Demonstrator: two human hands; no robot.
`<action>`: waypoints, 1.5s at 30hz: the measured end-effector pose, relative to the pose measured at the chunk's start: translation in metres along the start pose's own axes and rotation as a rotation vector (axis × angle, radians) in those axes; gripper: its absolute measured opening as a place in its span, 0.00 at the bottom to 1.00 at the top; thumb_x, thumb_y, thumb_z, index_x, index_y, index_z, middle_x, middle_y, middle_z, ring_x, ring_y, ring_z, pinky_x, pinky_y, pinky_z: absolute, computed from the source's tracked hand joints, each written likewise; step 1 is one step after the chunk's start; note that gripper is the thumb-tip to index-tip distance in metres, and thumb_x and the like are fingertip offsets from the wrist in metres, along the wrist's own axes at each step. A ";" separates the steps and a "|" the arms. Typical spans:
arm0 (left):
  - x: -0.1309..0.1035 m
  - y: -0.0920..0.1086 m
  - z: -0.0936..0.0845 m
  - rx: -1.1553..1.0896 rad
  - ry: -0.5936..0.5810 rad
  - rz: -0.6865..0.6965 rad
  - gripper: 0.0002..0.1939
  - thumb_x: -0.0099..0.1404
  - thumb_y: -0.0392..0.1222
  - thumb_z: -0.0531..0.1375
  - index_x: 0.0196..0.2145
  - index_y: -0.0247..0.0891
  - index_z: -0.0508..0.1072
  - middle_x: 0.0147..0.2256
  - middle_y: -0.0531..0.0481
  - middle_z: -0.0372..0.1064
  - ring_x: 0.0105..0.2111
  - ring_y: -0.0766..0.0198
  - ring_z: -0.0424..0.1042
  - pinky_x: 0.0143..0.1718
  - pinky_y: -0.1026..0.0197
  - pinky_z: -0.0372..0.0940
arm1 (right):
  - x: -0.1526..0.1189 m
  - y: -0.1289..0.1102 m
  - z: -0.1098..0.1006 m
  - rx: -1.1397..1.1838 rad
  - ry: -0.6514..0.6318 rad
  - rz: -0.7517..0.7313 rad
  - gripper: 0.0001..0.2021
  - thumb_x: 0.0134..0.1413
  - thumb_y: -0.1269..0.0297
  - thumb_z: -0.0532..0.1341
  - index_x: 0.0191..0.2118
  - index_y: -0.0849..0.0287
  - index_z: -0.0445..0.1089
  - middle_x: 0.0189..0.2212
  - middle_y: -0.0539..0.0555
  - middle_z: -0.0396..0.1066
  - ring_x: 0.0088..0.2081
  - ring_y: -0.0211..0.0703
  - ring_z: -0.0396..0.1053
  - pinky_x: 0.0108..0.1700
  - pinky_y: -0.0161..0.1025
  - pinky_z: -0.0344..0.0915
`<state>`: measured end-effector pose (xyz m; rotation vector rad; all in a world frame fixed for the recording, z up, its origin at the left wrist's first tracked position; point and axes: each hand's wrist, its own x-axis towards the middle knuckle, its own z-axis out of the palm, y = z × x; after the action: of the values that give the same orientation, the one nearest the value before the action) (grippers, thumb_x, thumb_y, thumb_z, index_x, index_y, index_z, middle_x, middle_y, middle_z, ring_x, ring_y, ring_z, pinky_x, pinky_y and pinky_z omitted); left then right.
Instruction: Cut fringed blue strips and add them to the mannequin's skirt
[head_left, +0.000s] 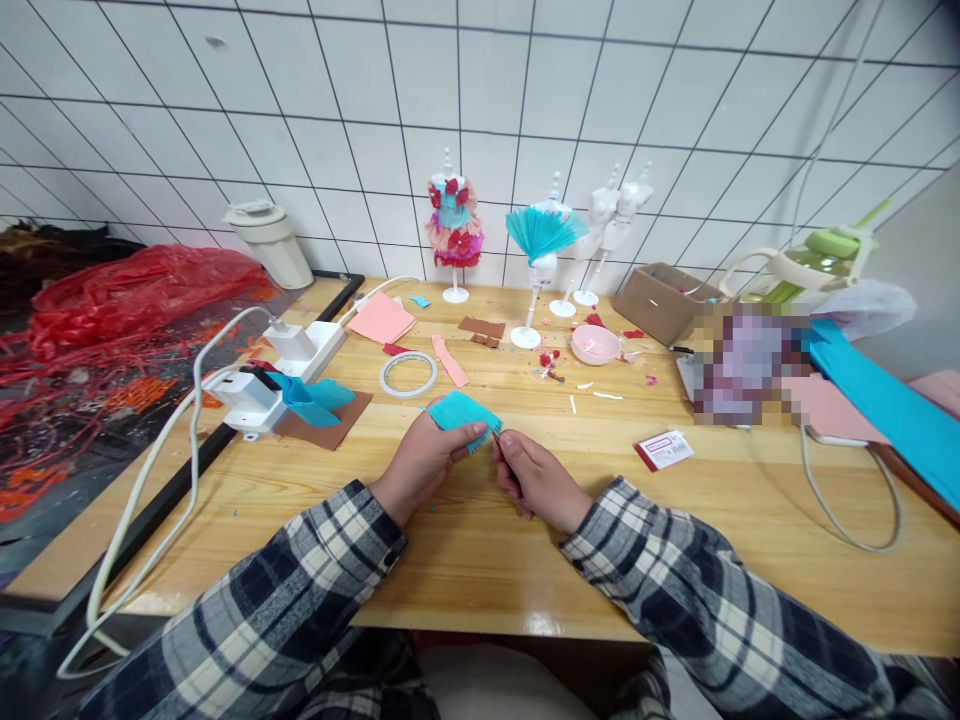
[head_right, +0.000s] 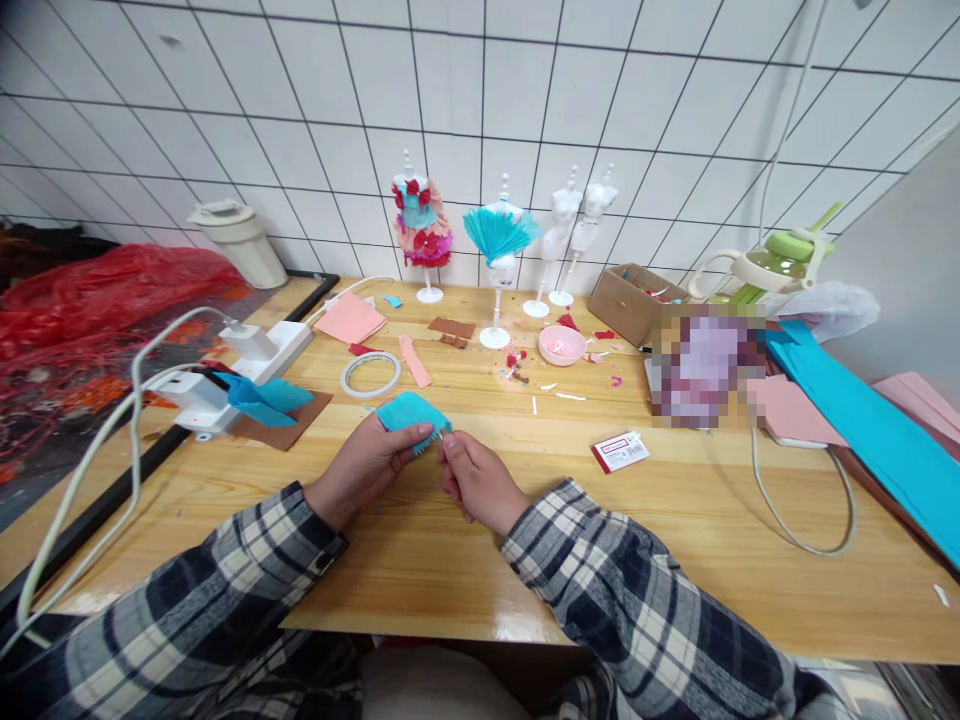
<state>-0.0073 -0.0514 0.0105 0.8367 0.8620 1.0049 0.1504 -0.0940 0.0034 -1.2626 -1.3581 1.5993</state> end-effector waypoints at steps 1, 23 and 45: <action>0.000 0.000 0.000 -0.005 0.005 -0.005 0.13 0.47 0.38 0.72 0.30 0.34 0.74 0.31 0.51 0.74 0.32 0.65 0.72 0.38 0.62 0.67 | 0.000 0.000 0.000 0.000 -0.002 0.002 0.20 0.61 0.41 0.46 0.34 0.54 0.56 0.15 0.40 0.55 0.12 0.31 0.50 0.11 0.29 0.52; -0.001 0.012 -0.002 -0.056 0.042 0.002 0.14 0.48 0.38 0.72 0.30 0.34 0.72 0.29 0.52 0.73 0.31 0.67 0.72 0.37 0.64 0.68 | -0.001 0.000 -0.003 -0.020 -0.057 0.040 0.21 0.61 0.40 0.47 0.35 0.55 0.59 0.15 0.41 0.56 0.14 0.31 0.50 0.11 0.27 0.52; 0.001 0.005 -0.006 0.018 -0.086 0.007 0.14 0.51 0.39 0.71 0.33 0.32 0.73 0.32 0.49 0.75 0.33 0.65 0.72 0.39 0.61 0.65 | 0.003 0.001 -0.004 -0.041 -0.102 0.020 0.25 0.57 0.35 0.48 0.32 0.54 0.57 0.14 0.41 0.55 0.13 0.31 0.49 0.10 0.27 0.52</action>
<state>-0.0142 -0.0475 0.0124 0.8928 0.7962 0.9609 0.1538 -0.0902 0.0022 -1.2376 -1.4518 1.6775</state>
